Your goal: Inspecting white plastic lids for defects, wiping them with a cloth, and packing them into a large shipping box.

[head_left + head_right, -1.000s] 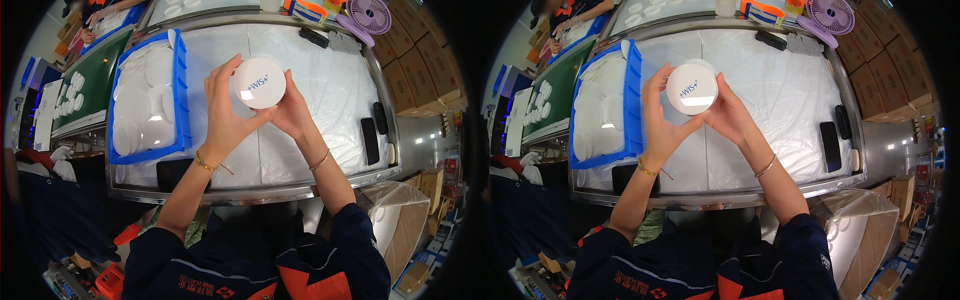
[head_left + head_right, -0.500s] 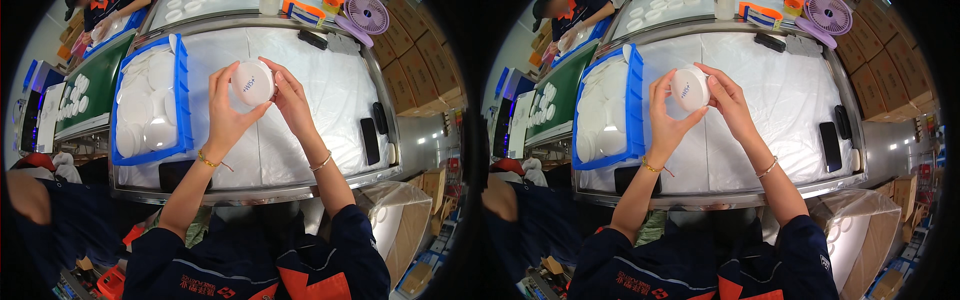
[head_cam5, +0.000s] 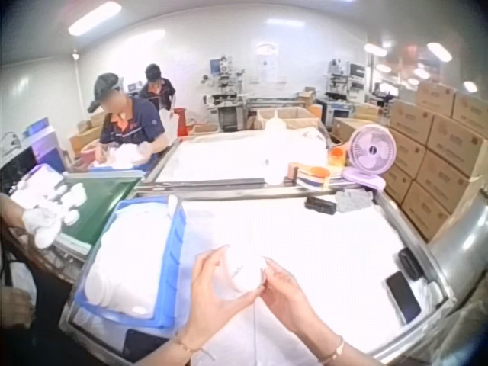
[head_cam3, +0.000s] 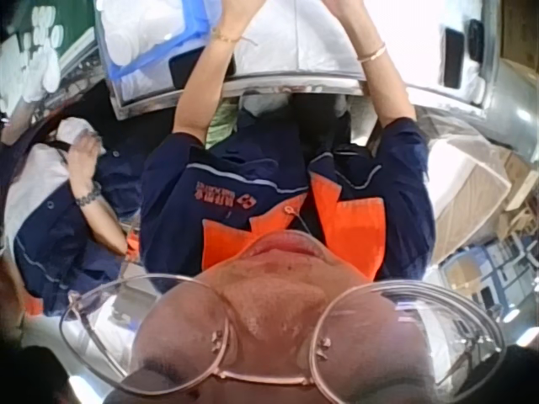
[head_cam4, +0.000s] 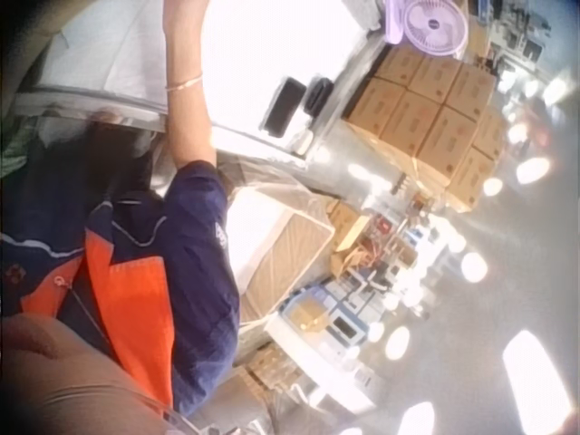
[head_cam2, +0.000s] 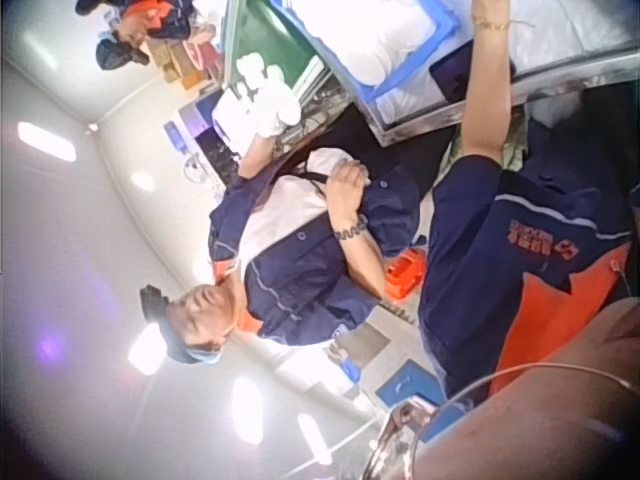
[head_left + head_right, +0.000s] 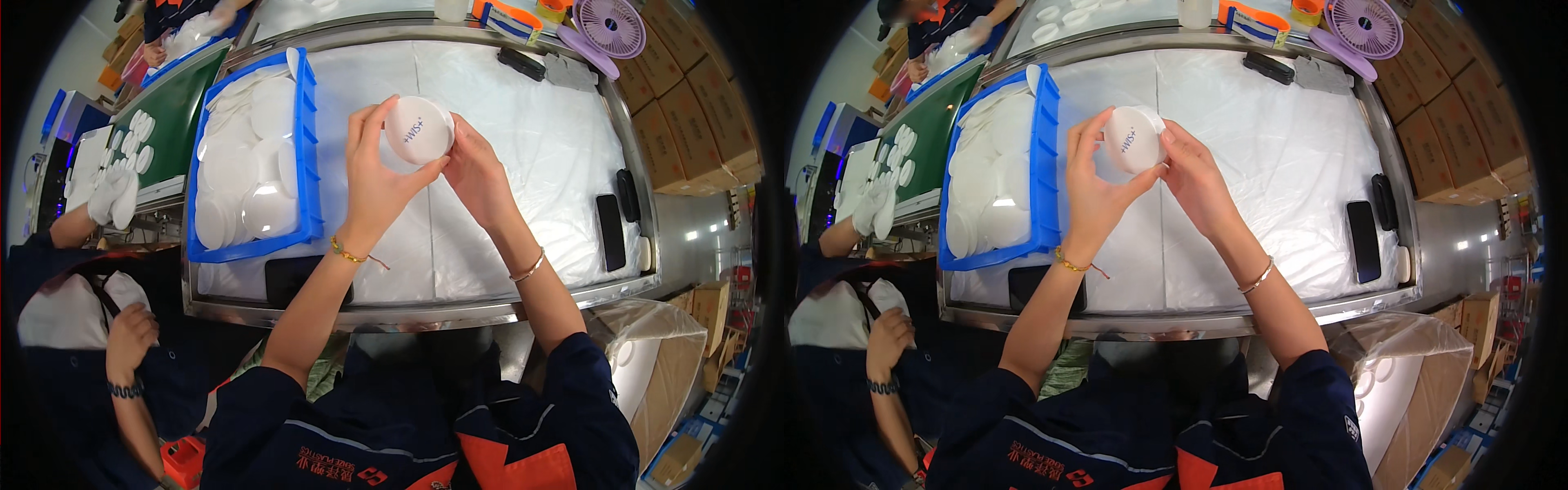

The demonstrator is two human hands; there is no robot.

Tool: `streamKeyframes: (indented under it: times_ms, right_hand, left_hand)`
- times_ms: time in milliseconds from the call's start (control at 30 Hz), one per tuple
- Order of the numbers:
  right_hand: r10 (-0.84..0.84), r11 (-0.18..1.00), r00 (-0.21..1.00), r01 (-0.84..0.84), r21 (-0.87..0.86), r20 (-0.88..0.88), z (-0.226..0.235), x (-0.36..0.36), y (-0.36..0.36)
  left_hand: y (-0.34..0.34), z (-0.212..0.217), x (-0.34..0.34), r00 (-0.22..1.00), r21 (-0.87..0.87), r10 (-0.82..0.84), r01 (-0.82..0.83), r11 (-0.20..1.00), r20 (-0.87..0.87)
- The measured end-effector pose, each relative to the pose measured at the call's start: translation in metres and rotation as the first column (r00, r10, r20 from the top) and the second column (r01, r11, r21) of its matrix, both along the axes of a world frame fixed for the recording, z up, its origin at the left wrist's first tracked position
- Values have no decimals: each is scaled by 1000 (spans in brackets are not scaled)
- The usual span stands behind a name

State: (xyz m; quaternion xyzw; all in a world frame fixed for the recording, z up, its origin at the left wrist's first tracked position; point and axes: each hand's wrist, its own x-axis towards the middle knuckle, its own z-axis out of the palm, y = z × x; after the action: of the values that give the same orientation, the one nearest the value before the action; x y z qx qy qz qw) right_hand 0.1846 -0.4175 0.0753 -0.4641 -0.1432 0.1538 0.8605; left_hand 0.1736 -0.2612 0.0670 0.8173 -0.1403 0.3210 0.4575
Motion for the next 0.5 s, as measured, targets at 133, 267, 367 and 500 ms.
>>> streamKeyframes:
  times_ms: [133, 267, 367, 500]
  right_hand:
    - [25, 996, 999, -21, -92, 41, -3, 3, -3]
    - [-31, 971, 989, 65, -232, 147, -3, 0, 0]
    - [-30, 937, 985, 86, -337, 168, 2, -1, 2]
    - [-27, 914, 979, 106, -392, 201, 4, -6, 1]
  left_hand:
    - [-3, -5, 2, 1000, -52, -12, 13, 999, 16]
    - [-5, -6, 1, 999, -118, -9, 4, 993, -41]
    - [-4, -5, 0, 997, -85, -38, 32, 996, -73]
    - [-2, -5, 0, 995, -117, -57, 48, 992, -76]
